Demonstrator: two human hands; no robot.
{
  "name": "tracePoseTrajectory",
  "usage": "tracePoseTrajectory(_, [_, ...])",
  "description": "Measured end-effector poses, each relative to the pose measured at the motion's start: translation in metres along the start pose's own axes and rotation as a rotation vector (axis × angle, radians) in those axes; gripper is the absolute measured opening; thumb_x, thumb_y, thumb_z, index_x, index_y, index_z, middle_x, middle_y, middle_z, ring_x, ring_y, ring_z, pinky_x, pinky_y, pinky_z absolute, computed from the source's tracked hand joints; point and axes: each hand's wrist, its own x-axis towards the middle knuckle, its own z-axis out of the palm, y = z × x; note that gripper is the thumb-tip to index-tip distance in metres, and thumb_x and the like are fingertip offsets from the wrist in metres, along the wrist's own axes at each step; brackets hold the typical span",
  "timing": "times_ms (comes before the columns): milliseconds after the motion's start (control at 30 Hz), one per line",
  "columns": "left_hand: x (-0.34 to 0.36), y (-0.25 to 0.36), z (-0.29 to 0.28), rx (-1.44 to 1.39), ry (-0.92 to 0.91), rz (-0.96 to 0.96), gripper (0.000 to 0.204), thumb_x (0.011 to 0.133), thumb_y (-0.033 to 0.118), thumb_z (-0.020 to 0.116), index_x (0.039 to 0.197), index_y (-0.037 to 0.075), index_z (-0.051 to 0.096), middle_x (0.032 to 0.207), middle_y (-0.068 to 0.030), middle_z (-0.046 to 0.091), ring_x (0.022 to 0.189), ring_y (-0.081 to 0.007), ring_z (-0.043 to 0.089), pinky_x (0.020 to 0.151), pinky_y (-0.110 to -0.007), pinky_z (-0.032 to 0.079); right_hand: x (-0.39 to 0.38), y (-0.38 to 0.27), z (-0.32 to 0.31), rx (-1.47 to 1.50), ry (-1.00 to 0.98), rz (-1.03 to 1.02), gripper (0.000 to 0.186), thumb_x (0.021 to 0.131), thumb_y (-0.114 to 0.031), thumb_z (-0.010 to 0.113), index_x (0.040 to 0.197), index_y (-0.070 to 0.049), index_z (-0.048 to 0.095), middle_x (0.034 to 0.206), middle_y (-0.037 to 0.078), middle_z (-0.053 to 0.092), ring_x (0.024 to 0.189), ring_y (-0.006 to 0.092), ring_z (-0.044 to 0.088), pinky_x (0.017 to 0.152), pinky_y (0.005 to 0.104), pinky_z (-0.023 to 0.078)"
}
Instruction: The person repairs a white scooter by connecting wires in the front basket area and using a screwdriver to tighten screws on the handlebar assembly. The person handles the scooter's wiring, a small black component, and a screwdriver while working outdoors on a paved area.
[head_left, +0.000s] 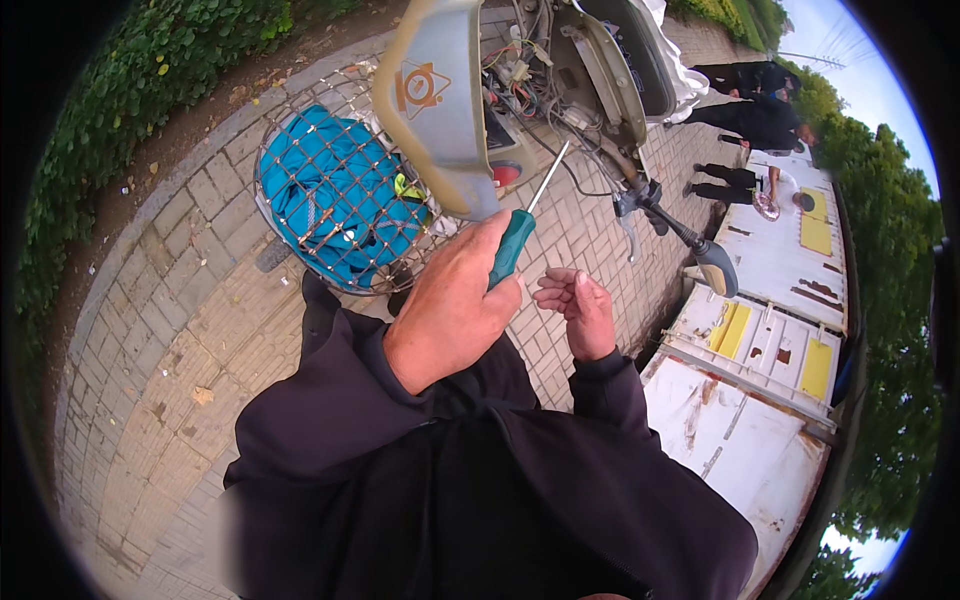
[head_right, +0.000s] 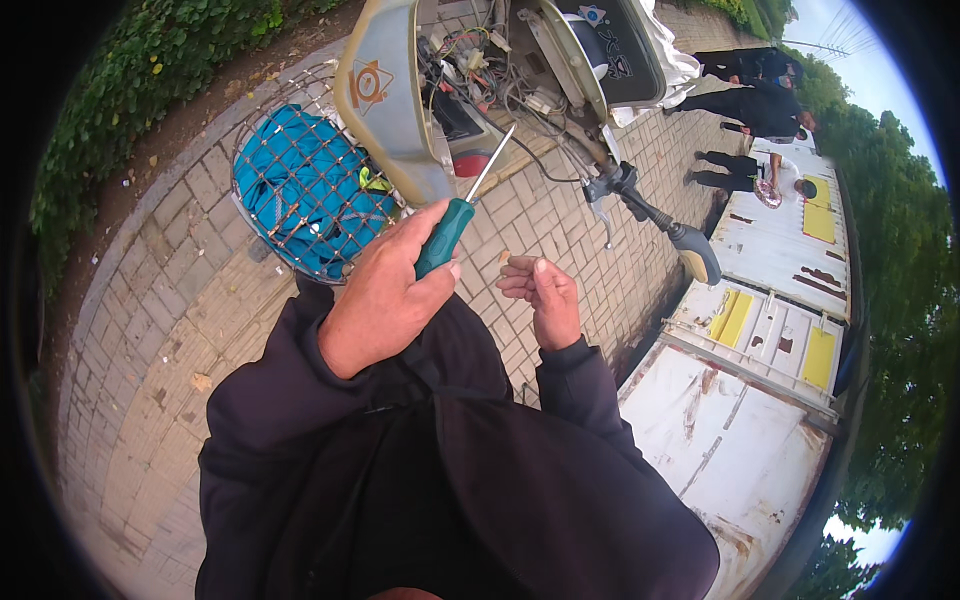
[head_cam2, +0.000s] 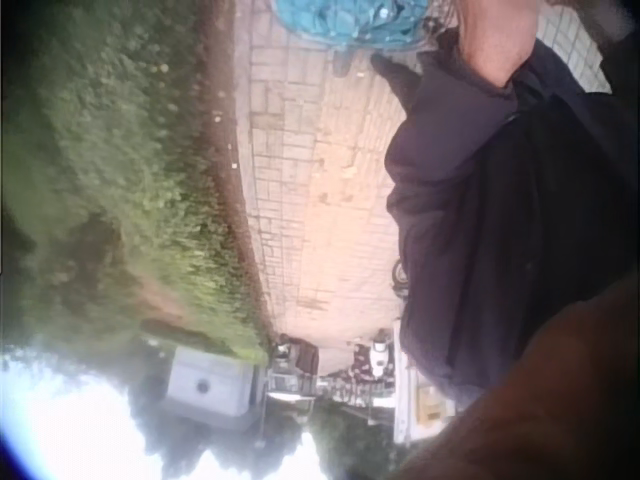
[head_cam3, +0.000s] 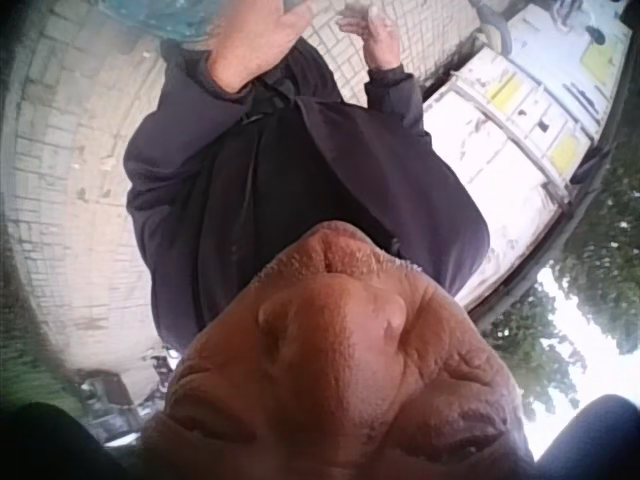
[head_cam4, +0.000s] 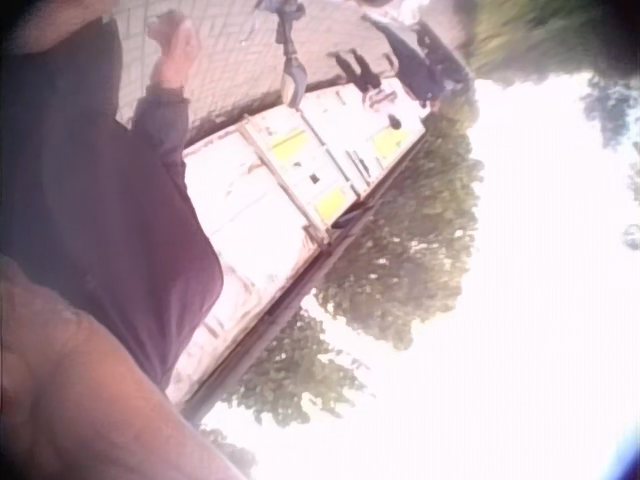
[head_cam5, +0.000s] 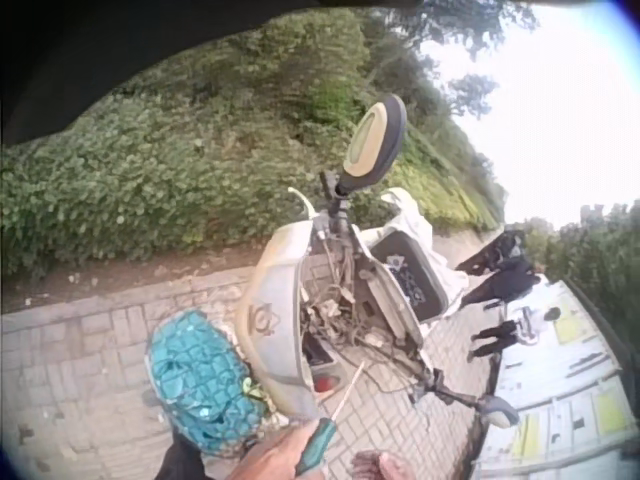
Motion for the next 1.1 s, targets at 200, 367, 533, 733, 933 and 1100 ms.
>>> tracePoseTrajectory(200, [-0.004,-0.004,0.036,0.176,-0.209,0.099,0.067,0.093,0.006,0.069,0.153,-0.012,0.043,0.143,-0.0320,0.060,0.131,-0.0476,0.060,0.112,-0.048,0.048,-0.014,-0.052,0.108,0.150,-0.215,-0.084,0.057,0.114,-0.039,0.050,0.141,0.011,0.056,0.139,0.022,0.066,0.123,0.0273,0.067,0.108,0.0403,0.052])
tracePoseTrajectory(367, [0.023,0.010,0.028,0.032,-0.371,-0.118,0.061,0.097,0.009,0.073,0.150,-0.011,0.050,0.132,-0.0255,0.071,0.112,-0.0305,0.074,0.098,-0.038,0.057,-0.010,-0.062,0.075,0.118,-0.145,-0.160,0.041,0.113,-0.030,0.054,0.123,0.009,0.063,0.109,0.016,0.075,0.100,0.0244,0.074,0.090,0.0350,0.057])
tracePoseTrajectory(533, [0.101,0.037,0.033,0.157,-0.014,-0.029,0.041,0.100,0.002,0.067,0.140,-0.005,0.064,0.133,-0.0145,0.070,0.114,-0.0189,0.071,0.092,-0.032,0.057,0.011,-0.056,0.023,0.103,-0.073,-0.219,0.033,0.111,-0.027,0.057,0.109,0.005,0.064,0.081,0.012,0.073,0.069,0.0178,0.069,0.069,0.0304,0.054])
tracePoseTrajectory(733, [0.199,0.024,0.047,0.973,0.040,0.504,0.048,0.089,0.003,0.072,0.136,0.001,0.065,0.143,-0.0218,0.061,0.131,-0.0432,0.059,0.109,-0.047,0.050,0.029,-0.038,-0.013,0.095,-0.113,-0.151,0.027,0.105,-0.027,0.070,0.099,-0.001,0.069,0.074,0.004,0.066,0.061,0.0097,0.061,0.058,0.0264,0.049])
tracePoseTrajectory(933, [0.210,0.012,0.066,1.162,-0.005,0.501,0.054,0.086,0.001,0.073,0.139,0.003,0.064,0.147,-0.0236,0.056,0.134,-0.0436,0.056,0.110,-0.048,0.050,0.044,-0.035,-0.043,0.068,-0.172,-0.079,0.029,0.104,-0.030,0.072,0.098,-0.002,0.069,0.070,0.002,0.063,0.059,0.0085,0.059,0.056,0.0268,0.047])
tracePoseTrajectory(1100, [0.212,0.016,0.062,1.199,-0.055,0.491,0.057,0.083,-0.001,0.073,0.139,0.003,0.063,0.147,-0.0239,0.055,0.133,-0.0434,0.057,0.109,-0.048,0.050,0.056,-0.031,-0.046,-0.008,-0.199,-0.058,0.031,0.103,-0.032,0.072,0.099,-0.001,0.069,0.071,0.002,0.063,0.058,0.0084,0.058,0.055,0.0270,0.047])
